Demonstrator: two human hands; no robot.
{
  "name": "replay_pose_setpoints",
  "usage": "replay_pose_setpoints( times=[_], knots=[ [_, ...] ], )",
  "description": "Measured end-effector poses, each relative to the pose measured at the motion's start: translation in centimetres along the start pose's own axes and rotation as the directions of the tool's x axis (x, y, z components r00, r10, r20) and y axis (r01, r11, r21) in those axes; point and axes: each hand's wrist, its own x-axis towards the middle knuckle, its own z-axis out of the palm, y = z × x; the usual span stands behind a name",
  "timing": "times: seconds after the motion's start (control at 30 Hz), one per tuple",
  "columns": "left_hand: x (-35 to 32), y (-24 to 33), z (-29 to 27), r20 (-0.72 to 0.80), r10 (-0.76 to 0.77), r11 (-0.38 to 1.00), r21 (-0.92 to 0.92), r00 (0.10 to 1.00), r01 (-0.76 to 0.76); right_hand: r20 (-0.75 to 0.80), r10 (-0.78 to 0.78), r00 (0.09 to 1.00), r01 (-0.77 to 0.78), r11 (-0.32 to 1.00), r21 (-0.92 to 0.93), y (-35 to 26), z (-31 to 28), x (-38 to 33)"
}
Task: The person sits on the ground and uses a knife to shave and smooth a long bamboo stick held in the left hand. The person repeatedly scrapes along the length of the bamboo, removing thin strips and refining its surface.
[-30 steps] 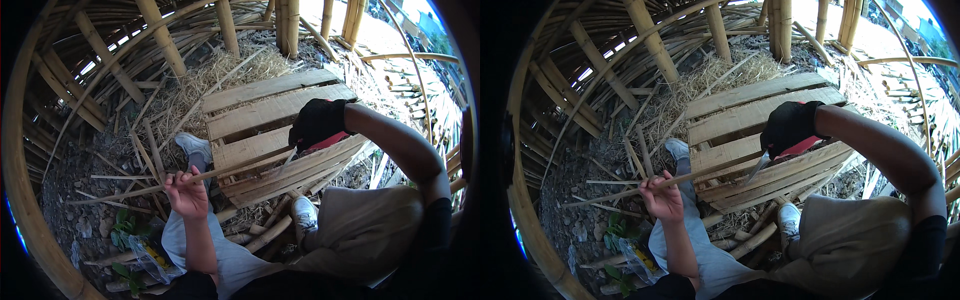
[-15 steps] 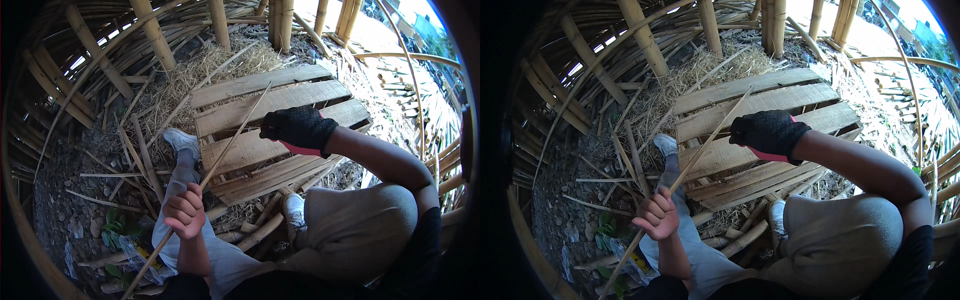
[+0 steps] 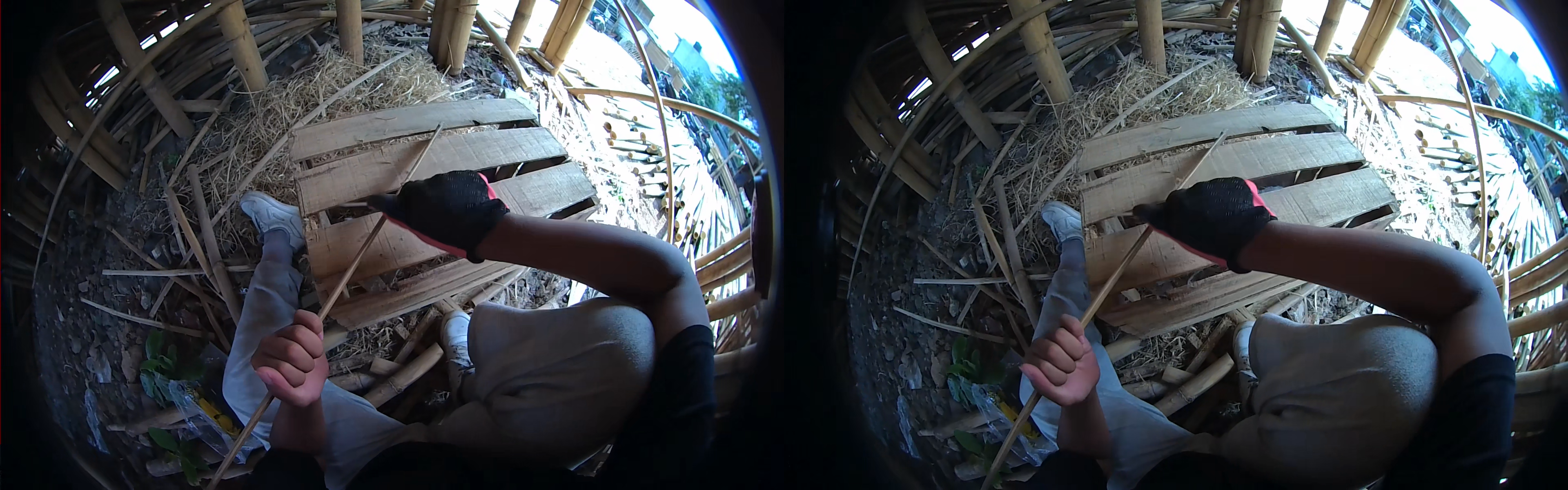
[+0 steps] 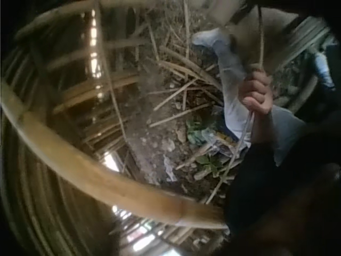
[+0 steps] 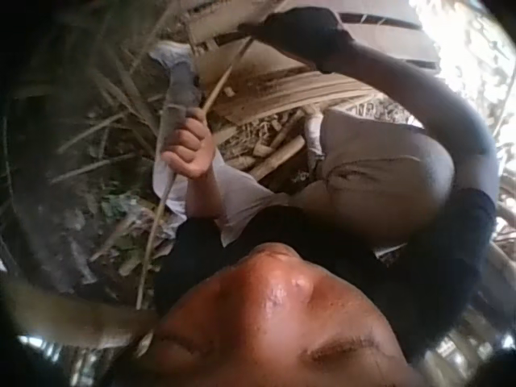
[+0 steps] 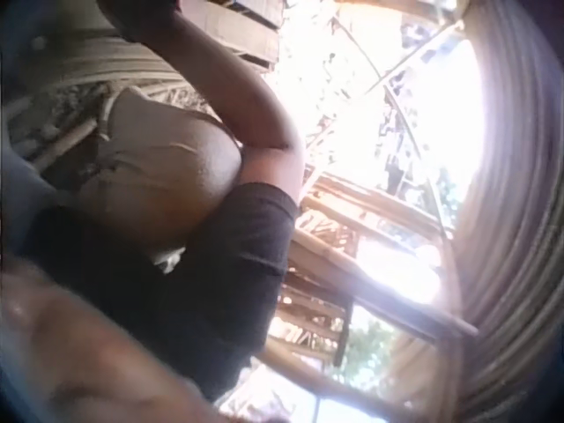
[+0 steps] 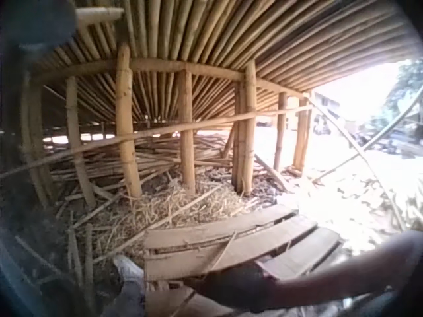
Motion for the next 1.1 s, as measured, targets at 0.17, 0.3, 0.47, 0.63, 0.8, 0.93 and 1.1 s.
replay_pose_setpoints(
  times=[0.17, 0.3, 0.47, 0.63, 0.8, 0.93, 1.1],
  knots=[
    [0.1, -0.2, -0.4, -0.118, -0.05, 0.997, -0.069, 0.992, 0.042, -0.044, 0.008, 0.999, -0.004, 0.996, 0.088, 4.2, 1.9, 2.2],
    [0.2, 0.2, -1.5, -0.146, -0.056, 0.995, -0.086, 0.988, 0.043, 0.134, -0.039, 0.99, 0.032, 0.998, 0.052, -2.1, -1.6, 0.9],
    [-0.1, -0.5, -1.7, -0.204, -0.093, 0.993, -0.089, 0.975, 0.076, -0.146, 0.162, 0.976, -0.165, 0.986, -0.005, 5.6, 1.5, 1.6],
    [0.2, 0.2, -1.1, -0.134, -0.063, 0.996, -0.071, 0.989, 0.054, -0.179, 0.101, 0.979, -0.114, 0.991, -0.065, 0.9, 1.6, 0.8],
    [-0.1, -0.4, -0.9, -0.151, -0.073, 0.995, -0.073, 0.986, 0.062, -0.157, 0.216, 0.964, -0.228, 0.972, -0.062, 4.6, 2.6, 2.5],
    [-0.3, 0.4, -1.2, -0.114, -0.062, 0.996, -0.072, 0.992, 0.054, -0.224, 0.079, 0.971, -0.139, 0.953, -0.268, 4.7, 3.0, 2.6],
    [0.0, -0.7, -0.8, -0.112, -0.071, 0.994, -0.088, 0.991, 0.061, -0.204, 0.108, 0.973, -0.162, 0.949, -0.27, 5.7, 2.8, 2.1]
  ],
)
